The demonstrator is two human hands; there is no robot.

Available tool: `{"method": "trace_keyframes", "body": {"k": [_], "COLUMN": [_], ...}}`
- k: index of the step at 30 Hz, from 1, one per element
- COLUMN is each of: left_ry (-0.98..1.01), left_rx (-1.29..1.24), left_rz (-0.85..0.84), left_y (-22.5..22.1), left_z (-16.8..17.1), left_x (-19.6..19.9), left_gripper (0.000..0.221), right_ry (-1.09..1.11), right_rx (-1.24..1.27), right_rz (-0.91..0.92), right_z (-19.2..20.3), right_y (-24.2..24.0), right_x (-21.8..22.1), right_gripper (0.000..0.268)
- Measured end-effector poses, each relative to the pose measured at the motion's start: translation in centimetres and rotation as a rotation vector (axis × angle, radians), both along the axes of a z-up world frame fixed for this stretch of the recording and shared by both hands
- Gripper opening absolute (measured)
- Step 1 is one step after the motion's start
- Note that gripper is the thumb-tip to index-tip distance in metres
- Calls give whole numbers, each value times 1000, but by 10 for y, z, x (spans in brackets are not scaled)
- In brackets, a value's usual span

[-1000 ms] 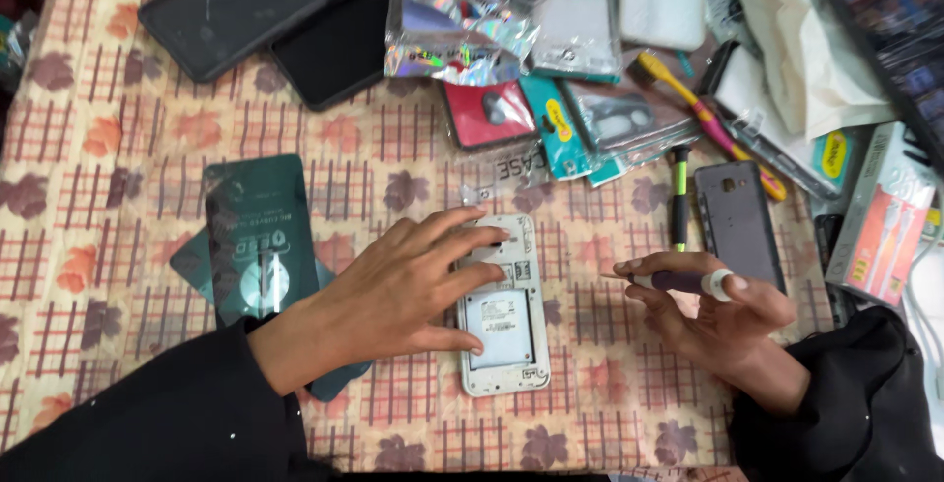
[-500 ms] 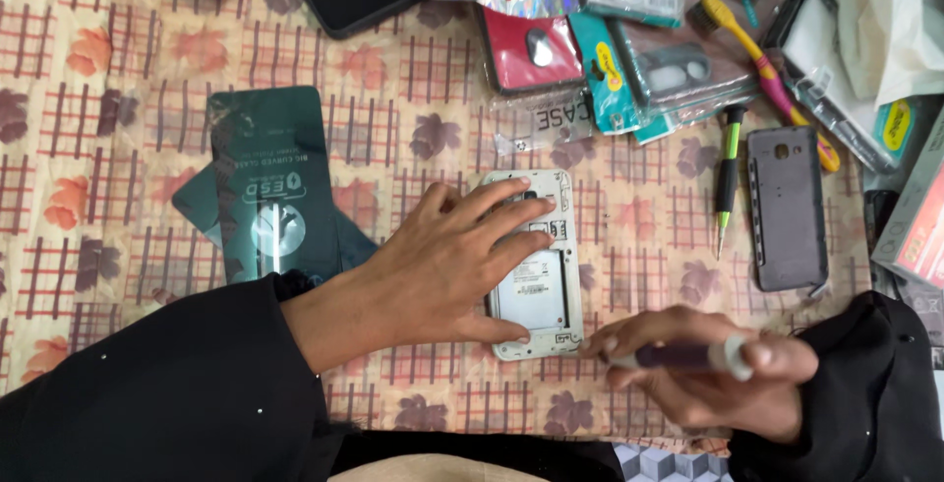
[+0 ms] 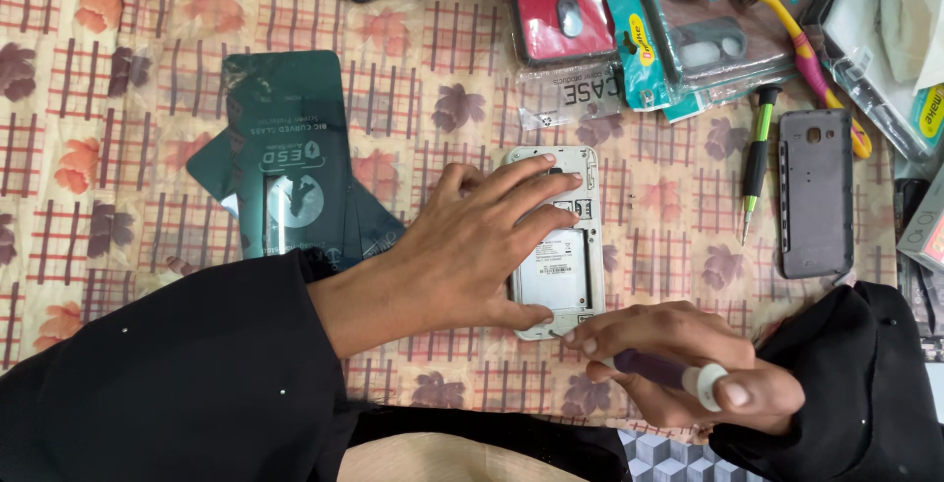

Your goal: The person uses a screwdriver to remove screws from the back of a white smartphone. They then pry open the back cover and separate it from the main body, exposing the internal components. The person continues to remove additional screws from the internal frame.

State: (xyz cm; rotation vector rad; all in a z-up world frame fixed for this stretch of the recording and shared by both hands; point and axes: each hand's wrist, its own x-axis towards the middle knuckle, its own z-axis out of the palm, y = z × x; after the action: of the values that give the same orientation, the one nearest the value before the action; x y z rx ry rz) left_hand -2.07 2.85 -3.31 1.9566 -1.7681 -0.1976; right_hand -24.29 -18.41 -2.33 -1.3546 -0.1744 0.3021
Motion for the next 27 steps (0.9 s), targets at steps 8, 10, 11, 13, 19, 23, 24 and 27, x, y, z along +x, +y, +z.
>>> {"method": "trace_keyframes", "body": {"k": [8, 10, 11, 13, 19, 23, 24, 27], "left_ry": [-10, -9, -9, -7, -5, 4, 6, 9], "left_rx": [4, 3, 2, -8, -9, -1, 0, 7], "left_rz": [-5, -3, -3, -6, -8, -12, -13, -14], "left_y": [-1, -1, 0, 1, 2, 1, 0, 0], "left_z": [-1, 0, 0, 1, 4, 6, 6, 5], "left_x": [0, 0, 0, 1, 1, 1, 1, 1], "left_gripper": [91, 91, 91, 91, 90, 91, 91, 92], "right_ry": [64, 28, 10, -83, -637, -833, -821, -756], "right_rx": [62, 46, 38, -167, -488, -518, -472, -448], "right_rz": [76, 91, 99, 112, 139, 124, 130, 139], "right_z": [-1, 2, 5, 13, 23, 18, 16, 6], "right_y": [-1, 1, 2, 5, 15, 2, -2, -7], "right_x": [5, 10, 13, 20, 50, 51, 49, 42], "right_gripper": [79, 77, 76, 76, 43, 34, 33, 32]}}
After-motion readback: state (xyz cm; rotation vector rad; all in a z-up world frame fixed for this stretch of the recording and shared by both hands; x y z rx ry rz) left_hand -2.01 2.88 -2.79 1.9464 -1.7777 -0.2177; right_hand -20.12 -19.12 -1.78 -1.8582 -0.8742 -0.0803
